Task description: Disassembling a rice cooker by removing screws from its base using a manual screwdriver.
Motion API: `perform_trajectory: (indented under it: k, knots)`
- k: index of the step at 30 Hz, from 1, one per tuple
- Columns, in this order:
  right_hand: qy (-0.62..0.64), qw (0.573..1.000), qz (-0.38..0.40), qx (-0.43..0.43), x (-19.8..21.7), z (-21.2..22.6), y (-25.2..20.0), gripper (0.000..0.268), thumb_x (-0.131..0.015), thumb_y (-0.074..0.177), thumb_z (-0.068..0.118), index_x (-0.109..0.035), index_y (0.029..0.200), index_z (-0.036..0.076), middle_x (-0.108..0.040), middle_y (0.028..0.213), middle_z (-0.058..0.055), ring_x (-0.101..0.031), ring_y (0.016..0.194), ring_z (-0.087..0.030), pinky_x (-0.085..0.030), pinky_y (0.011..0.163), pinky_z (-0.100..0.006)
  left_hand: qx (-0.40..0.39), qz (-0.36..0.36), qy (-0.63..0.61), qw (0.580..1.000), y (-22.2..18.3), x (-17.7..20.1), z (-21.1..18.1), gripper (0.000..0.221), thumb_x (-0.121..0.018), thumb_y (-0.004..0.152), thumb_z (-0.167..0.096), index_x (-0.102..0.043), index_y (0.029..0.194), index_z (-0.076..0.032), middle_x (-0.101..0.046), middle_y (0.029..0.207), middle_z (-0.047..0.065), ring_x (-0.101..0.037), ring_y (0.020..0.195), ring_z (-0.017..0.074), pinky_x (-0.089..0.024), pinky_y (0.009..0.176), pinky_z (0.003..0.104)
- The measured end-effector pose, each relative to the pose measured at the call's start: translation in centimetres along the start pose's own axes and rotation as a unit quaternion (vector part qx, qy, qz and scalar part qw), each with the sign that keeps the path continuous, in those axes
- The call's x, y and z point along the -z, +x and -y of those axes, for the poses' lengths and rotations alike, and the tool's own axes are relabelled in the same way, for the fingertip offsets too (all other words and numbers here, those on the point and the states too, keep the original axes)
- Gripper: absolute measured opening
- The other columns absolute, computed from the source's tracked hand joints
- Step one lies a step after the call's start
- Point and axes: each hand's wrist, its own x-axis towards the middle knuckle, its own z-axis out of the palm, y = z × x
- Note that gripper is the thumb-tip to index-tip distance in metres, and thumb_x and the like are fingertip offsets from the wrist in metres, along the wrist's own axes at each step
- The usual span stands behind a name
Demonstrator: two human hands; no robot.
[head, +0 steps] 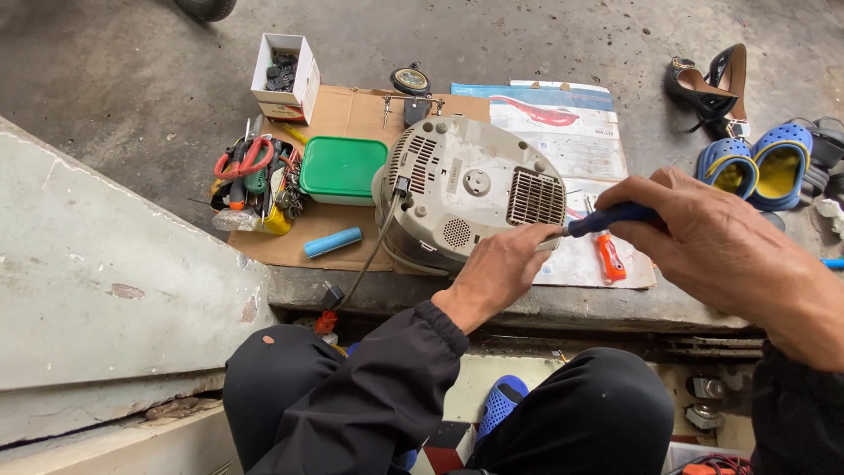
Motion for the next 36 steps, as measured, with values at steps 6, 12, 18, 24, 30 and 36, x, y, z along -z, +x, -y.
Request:
perform_trajectory:
  k: [6,12,18,24,30,36]
  knots:
    - [0.03,0.999,0.039,-0.01,-0.2,-0.6,0.3,0.025,-0.076,0.092,0.008,-0.092,0.104,0.022,-0.073,0.123,0.0,-0.073,0.077,-0.019,-0.057,0.061,-0.035,-0.053,-0.007,0.035,0.998,0.2,0.7,1.1,0.022,-0.073,0.103,-0.016,-0.082,0.123,-0.012,-0.086,0.102,0.0,-0.075,0.07,0.0136,-0.063,0.067,0.03]
    - [0.047,0.994,-0.05,0.084,-0.5,-0.1,-0.3,0.067,-0.081,0.087,0.04,-0.069,0.145,0.009,-0.06,0.162,-0.021,-0.07,0.124,-0.037,-0.065,0.087,-0.049,-0.019,0.022,-0.008,1.0,1.1,0.9,1.8,0.014,-0.082,0.096,-0.019,-0.072,0.092,-0.011,-0.072,0.075,-0.003,-0.058,0.058,0.013,-0.051,0.059,0.032]
    - [-0.042,0.976,-0.213,0.027,-1.0,1.3,-1.0,0.046,-0.081,0.121,0.037,-0.082,0.099,-0.004,-0.066,0.057,-0.013,-0.051,0.038,-0.025,-0.04,0.042,-0.04,-0.019,0.039,-0.012,0.999,2.4,1.4,2.8,0.025,-0.091,0.087,-0.021,-0.069,0.081,-0.012,-0.071,0.072,-0.005,-0.058,0.06,0.0121,-0.05,0.06,0.031]
    - [0.072,0.989,-0.086,0.096,0.2,0.5,-1.4,0.018,-0.072,0.104,0.011,-0.083,0.118,0.011,-0.072,0.113,-0.009,-0.066,0.07,-0.025,-0.052,0.062,-0.041,-0.029,0.167,-0.033,0.985,3.6,3.8,2.0,0.019,-0.076,0.099,-0.016,-0.085,0.116,-0.016,-0.085,0.087,-0.001,-0.067,0.061,0.0134,-0.054,0.063,0.029]
    - [0.104,0.974,-0.197,0.036,-2.1,2.5,-1.1,0.05,-0.072,0.112,0.038,-0.075,0.137,-0.005,-0.078,0.128,-0.019,-0.075,0.087,-0.034,-0.057,0.072,-0.046,-0.049,0.12,-0.045,0.991,3.5,3.4,2.2,0.016,-0.089,0.09,-0.014,-0.074,0.093,-0.009,-0.082,0.082,-0.002,-0.064,0.063,0.0089,-0.054,0.062,0.027]
    - [0.131,0.947,-0.273,0.105,-2.8,1.8,-0.9,0.02,-0.077,0.104,0.004,-0.074,0.123,-0.001,-0.078,0.112,-0.013,-0.073,0.083,-0.028,-0.054,0.07,-0.041,-0.03,0.159,-0.008,0.987,3.6,3.5,1.4,0.018,-0.083,0.097,-0.018,-0.069,0.107,-0.013,-0.08,0.088,0.0,-0.072,0.069,0.0162,-0.057,0.066,0.035]
